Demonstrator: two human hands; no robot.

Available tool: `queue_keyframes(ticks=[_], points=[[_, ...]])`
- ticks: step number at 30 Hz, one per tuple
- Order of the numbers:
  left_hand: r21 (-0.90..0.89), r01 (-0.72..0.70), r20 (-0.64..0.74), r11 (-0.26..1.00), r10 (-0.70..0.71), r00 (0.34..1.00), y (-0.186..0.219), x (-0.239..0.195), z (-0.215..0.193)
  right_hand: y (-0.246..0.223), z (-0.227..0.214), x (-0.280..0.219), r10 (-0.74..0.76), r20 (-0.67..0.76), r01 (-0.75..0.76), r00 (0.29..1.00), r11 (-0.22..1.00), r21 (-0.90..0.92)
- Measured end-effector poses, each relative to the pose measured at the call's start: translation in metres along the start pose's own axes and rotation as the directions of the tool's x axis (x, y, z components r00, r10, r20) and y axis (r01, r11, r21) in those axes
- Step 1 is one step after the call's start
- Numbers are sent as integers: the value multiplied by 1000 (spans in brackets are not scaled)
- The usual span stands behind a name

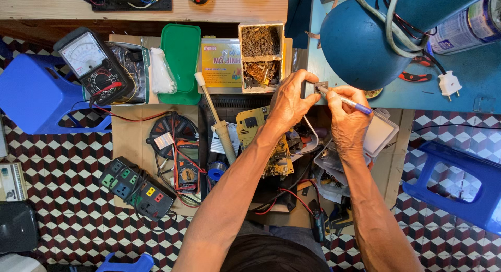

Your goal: The person works at a cluttered electronics workbench, handling a circuit board and small components. They open a small plastic container, remove a component, and manipulate it with their hands before placing it back. The person then picks up the circuit board and appears to prepare to install the component.

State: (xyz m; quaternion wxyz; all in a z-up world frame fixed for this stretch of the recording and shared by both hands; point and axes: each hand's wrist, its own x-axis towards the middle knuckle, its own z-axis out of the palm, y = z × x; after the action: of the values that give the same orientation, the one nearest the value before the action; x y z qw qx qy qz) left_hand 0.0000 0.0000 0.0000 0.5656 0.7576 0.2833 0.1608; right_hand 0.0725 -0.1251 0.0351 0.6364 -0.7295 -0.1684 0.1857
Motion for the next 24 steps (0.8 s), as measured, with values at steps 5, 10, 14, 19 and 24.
queue_keyframes(ticks=[5, 10, 14, 19, 24], points=[[-14, -58, -31, 998, 58, 998, -2, 0, 1, 1, -1, -1, 24, -38, -28, 999, 991, -132], [2, -48, -32, 999, 48, 998, -1, 0, 0, 3, -3, -1, 18, -1, -18, 1000, 998, -60], [-8, -37, -24, 999, 37, 999, -1, 0, 0, 6, -4, -1, 13, -31, -17, 999, 991, -134], [-14, -42, -23, 999, 42, 999, -1, 0, 1, 8, -6, 0, 34, -22, -36, 999, 994, -99], [0, -33, -25, 999, 33, 999, -2, 0, 1, 9, -6, 0, 4, -34, -8, 999, 994, -113]])
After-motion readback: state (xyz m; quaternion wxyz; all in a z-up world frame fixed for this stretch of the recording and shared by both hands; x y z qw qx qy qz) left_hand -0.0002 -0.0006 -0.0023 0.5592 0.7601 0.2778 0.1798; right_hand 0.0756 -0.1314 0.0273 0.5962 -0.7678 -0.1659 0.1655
